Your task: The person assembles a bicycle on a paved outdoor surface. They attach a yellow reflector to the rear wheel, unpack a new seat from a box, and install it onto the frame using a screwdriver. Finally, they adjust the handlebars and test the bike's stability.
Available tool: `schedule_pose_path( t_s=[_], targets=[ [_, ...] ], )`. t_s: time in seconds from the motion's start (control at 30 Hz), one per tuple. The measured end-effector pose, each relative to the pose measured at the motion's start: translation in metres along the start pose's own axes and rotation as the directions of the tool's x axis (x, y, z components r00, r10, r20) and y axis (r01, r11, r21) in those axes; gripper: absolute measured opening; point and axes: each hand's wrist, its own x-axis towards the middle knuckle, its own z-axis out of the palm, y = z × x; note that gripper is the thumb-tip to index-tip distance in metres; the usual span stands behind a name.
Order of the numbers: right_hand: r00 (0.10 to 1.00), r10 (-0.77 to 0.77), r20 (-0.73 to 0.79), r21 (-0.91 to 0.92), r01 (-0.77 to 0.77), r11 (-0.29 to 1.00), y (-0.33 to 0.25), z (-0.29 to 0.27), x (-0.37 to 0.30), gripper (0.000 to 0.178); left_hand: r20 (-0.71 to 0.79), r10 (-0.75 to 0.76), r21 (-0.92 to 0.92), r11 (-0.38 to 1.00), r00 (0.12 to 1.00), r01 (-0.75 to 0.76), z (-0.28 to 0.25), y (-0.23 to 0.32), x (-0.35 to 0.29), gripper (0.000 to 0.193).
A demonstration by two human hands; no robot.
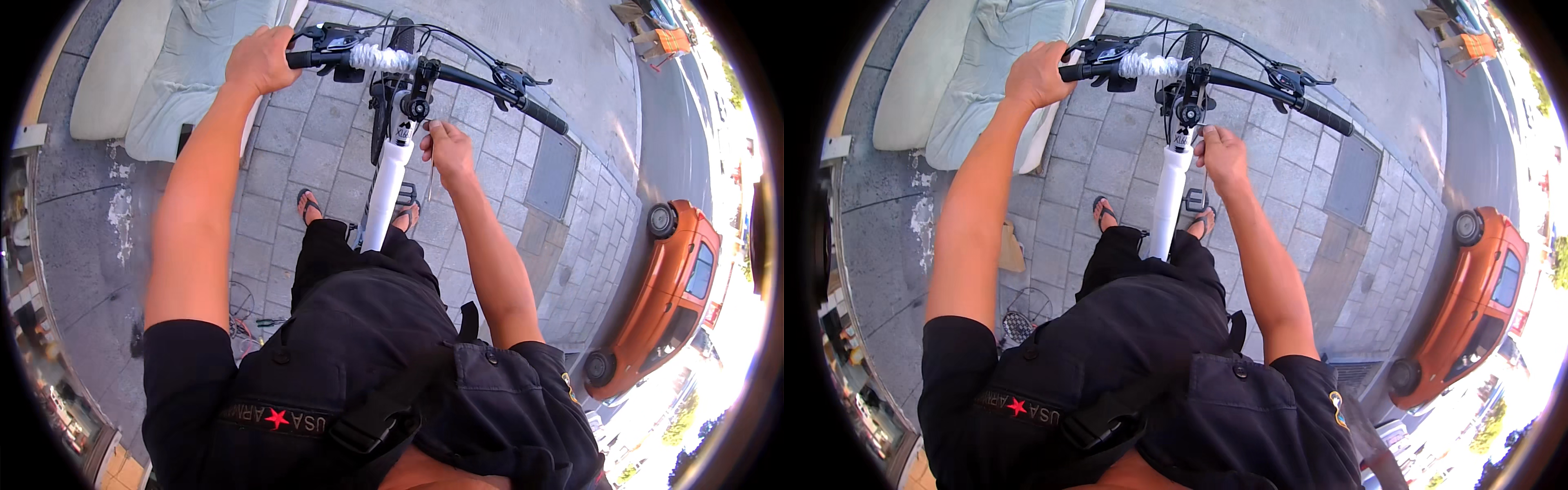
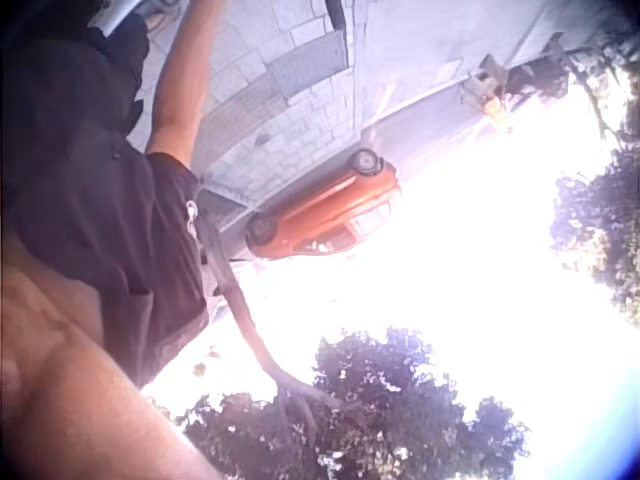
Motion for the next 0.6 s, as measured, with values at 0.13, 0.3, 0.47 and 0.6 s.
schedule_pose_path(
  t_s=[0.13, 0.3, 0.47, 0.6],
  targets=[
    [0.987, -0.155, -0.031, 0.027, 0.156, 0.987, 0.032, 0.005, 0.016, 0.035, -0.057, 0.089, -0.024, 0.996, 0.994, -0.09, 0.008, -0.005, 0.005, 0.033],
    [0.984, -0.176, -0.027, 0.219, 0.177, 0.96, 0.052, -0.001, 0.019, 0.032, -0.029, 0.098, 0.06, 0.994, 0.995, -0.096, 0.006, 0.005, 0.016, 0.036],
    [0.966, -0.24, -0.09, 0.226, 0.255, 0.94, 0.056, 0.002, 0.019, 0.032, -0.006, 0.137, 0.091, 0.987, 0.991, -0.135, 0.007, 0.007, 0.023, 0.039],
    [0.955, -0.287, -0.073, 0.181, 0.296, 0.938, 0.058, 0.004, 0.017, 0.032, 0.0, 0.125, 0.092, 0.988, 0.992, -0.124, 0.009, 0.006, 0.019, 0.041]
  ],
)
